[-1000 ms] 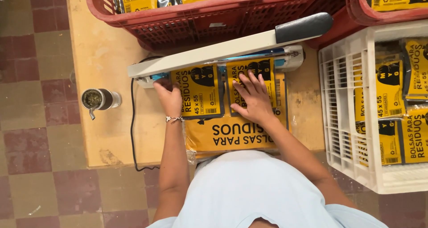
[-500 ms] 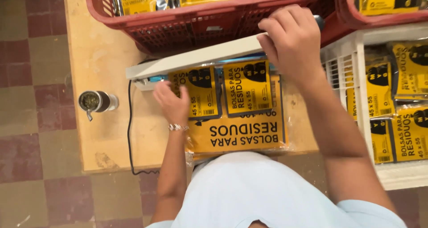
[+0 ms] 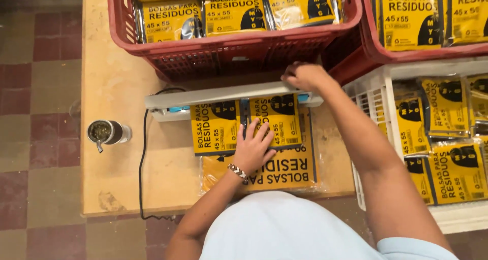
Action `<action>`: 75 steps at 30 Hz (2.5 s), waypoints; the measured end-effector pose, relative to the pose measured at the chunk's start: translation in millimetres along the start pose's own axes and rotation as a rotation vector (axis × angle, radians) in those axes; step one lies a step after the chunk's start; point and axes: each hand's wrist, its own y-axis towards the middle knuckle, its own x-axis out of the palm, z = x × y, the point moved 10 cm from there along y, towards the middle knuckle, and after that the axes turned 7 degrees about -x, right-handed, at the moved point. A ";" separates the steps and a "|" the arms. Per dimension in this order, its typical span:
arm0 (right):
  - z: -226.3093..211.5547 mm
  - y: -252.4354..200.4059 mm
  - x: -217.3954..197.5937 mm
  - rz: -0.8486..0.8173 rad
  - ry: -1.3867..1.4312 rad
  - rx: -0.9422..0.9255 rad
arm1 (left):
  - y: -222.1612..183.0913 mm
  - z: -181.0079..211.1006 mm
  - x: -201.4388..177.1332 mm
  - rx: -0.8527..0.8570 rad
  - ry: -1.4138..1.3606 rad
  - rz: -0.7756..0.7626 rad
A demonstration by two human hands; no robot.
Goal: Sealing plastic bags using a manual heat sealer and organizing them into crates at a workstation.
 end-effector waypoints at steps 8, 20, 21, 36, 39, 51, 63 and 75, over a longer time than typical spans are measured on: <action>7.9 7.0 15.7 -0.041 0.058 0.065 | 9.3 -2.2 -3.0 -0.049 -0.038 -0.148; -9.3 -11.6 -10.5 -0.033 0.007 0.068 | 262.3 -231.4 -184.2 -0.506 -0.340 0.352; -9.9 -12.4 -8.5 -0.073 0.005 0.070 | 279.2 -277.6 -142.6 -0.755 -0.823 0.252; 4.1 -3.4 2.8 -0.063 0.041 0.060 | 342.5 -262.8 -90.7 -1.256 -1.926 0.617; 4.5 -2.4 3.5 -0.038 0.052 0.048 | 344.3 -233.7 -137.9 -1.148 -1.806 0.580; 5.6 2.8 11.4 -0.004 0.041 0.021 | 361.3 -265.9 -177.9 -1.068 -1.598 -0.121; 6.8 6.1 10.9 0.031 0.008 0.047 | 380.3 -285.8 -133.3 -1.016 -1.419 -0.055; 5.8 -1.8 0.9 0.182 -0.084 0.001 | 233.7 -234.2 -255.3 -0.824 -1.445 0.558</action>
